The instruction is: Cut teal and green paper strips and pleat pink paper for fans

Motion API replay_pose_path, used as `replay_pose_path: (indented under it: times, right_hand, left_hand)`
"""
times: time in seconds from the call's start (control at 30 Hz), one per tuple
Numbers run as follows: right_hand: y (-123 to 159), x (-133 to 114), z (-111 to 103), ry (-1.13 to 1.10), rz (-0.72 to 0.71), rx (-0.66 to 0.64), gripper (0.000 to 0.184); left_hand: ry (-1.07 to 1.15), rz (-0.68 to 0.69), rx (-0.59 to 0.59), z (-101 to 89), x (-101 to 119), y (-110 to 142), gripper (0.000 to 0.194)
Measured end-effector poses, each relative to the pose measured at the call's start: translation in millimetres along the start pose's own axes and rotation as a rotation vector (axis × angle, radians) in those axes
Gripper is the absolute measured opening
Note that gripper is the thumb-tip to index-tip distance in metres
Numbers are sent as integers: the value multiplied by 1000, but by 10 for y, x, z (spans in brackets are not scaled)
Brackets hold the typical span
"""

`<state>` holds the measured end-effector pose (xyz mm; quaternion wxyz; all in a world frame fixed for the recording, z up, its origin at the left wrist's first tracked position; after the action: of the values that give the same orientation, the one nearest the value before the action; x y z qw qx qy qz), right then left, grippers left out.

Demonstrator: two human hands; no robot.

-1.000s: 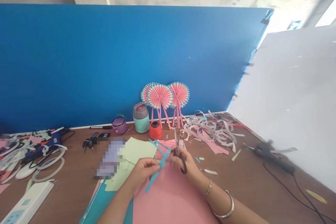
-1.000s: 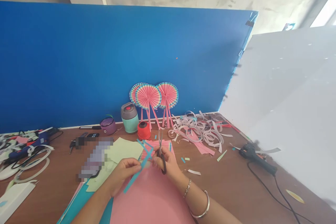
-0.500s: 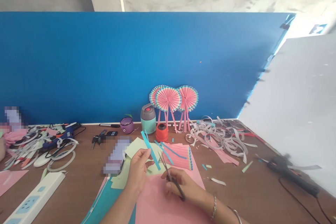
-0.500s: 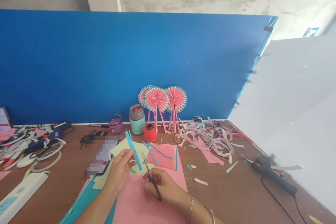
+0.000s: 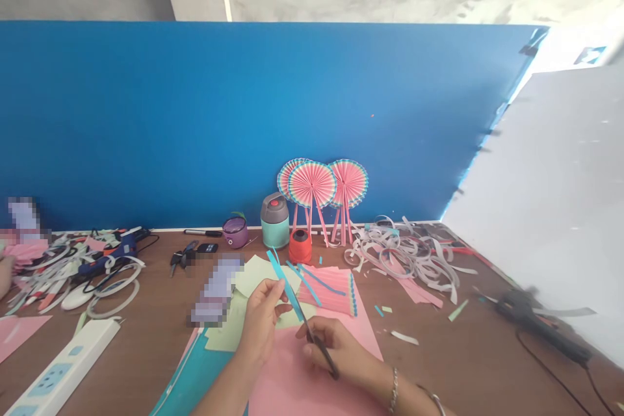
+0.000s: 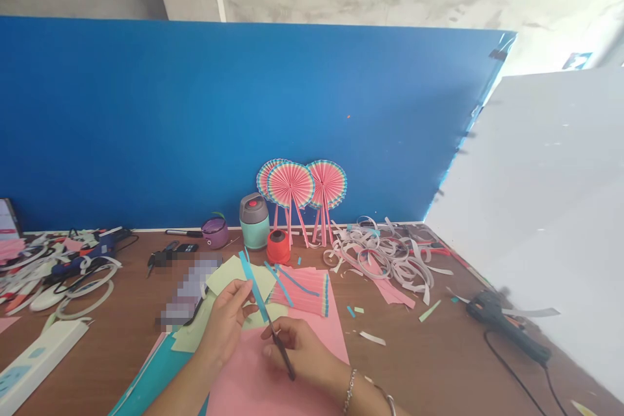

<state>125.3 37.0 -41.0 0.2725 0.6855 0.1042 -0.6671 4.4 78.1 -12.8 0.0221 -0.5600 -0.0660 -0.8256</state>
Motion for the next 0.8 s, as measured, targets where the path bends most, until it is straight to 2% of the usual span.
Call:
replay_pose_path:
  times: [0.23,0.8]
  right_hand:
    - [-15,9,-17,31,-18,11,42]
    - [0,-5,-18,17,15,5,40]
  left_hand:
    - [19,7,16,-31,-18,-23,31]
    - [49,63,72,-155,-5,-74,31]
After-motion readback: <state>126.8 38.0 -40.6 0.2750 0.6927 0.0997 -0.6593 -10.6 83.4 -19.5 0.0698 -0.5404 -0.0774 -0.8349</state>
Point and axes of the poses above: each hand's wrist, its own y-axis away from the middle knuckle, its own z-axis out of the palm, x = y × z, the point moved 9 cm from there along -y, towards the middle knuckle, and after that the axes turned 3 degrees about z, right-handed, at the moved point
